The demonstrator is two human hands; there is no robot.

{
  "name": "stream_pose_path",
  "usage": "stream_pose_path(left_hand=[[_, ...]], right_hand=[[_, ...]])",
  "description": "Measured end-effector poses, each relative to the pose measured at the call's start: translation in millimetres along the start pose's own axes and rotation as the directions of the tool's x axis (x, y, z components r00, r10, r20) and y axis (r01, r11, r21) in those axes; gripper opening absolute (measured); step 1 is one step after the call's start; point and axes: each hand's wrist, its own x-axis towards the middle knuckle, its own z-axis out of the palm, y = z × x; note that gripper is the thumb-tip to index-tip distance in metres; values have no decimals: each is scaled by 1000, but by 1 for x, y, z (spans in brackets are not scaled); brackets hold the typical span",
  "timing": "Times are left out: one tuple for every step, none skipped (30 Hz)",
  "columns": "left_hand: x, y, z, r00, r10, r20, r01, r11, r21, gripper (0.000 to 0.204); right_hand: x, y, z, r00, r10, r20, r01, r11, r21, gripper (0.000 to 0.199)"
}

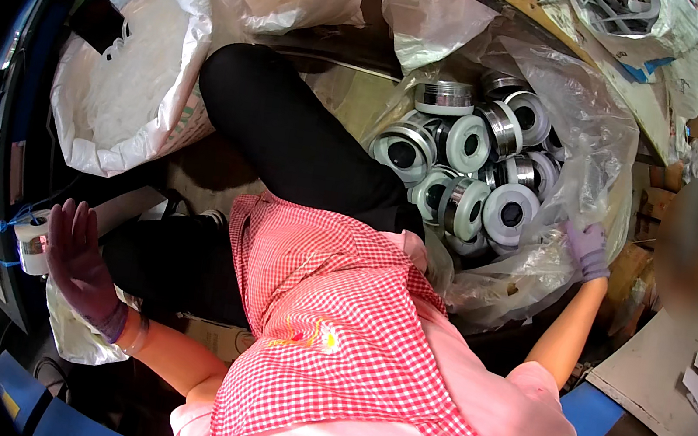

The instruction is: The person assembles white electric kettles by inserting a circular metal gasket into the kettle's opening and attaching a plastic handle. The person handles the kettle and parts by hand, repeating the process for multiple units in a workshop setting.

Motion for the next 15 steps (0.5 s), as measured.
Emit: stream_pose_path(left_hand=[[-1,1,0,1000,6,8,-6,1000,-17,63],[-1,1,-1,1000,12,14,-12,999,-34,63],[-1,1,-5,999,21,41,-19,999,-46,63],[-2,2,-10,998,33,59,-30,998,-54,63],[-4,4,-15,996,46,75,-42,997,-63,64],[-7,7,-18,997,57,52,-55,998,-37,64],[-10,11,-23,997,69,34,-69,998,-8,64],[-14,13,-31,997,71,7,-71,997,18,64],[-23,17,-40,996,87,-33,-87,996,3,63],[-27,21,-49,994,84,-66,-86,996,-14,63],[-31,24,-61,992,81,-101,-85,996,-32,62],[-40,26,-69,986,82,-148,-90,995,-49,61],[-50,29,-75,971,86,-223,-100,994,-51,61],[-61,29,-82,957,111,-268,-108,994,24,60],[-74,24,-94,939,135,-316,-109,989,96,59]], right_hand=[[1,-3,-8,998,7,64,-2,996,-91,51],[2,-5,-15,992,19,128,4,983,-182,53],[1,-9,-23,981,35,189,18,962,-272,55],[-6,-20,-38,981,25,192,33,955,-293,54],[-17,-31,-56,981,14,196,50,948,-315,53],[-28,-46,-75,980,1,198,67,940,-336,52],[-37,-60,-93,984,-62,168,86,987,-138,47],[-46,-79,-112,984,-120,130,114,992,52,42],[-45,-94,-123,970,-242,-15,242,966,86,37],[-45,-105,-130,928,-336,-161,355,928,112,32],[-49,-121,-133,841,-434,-323,475,878,56,31],[-53,-142,-136,709,-527,-468,587,809,-21,31],[-57,-162,-140,612,-622,-488,654,745,-130,31],[-51,-172,-139,599,-698,-391,736,673,-72,32],[-46,-186,-138,565,-773,-290,805,593,-11,32]])
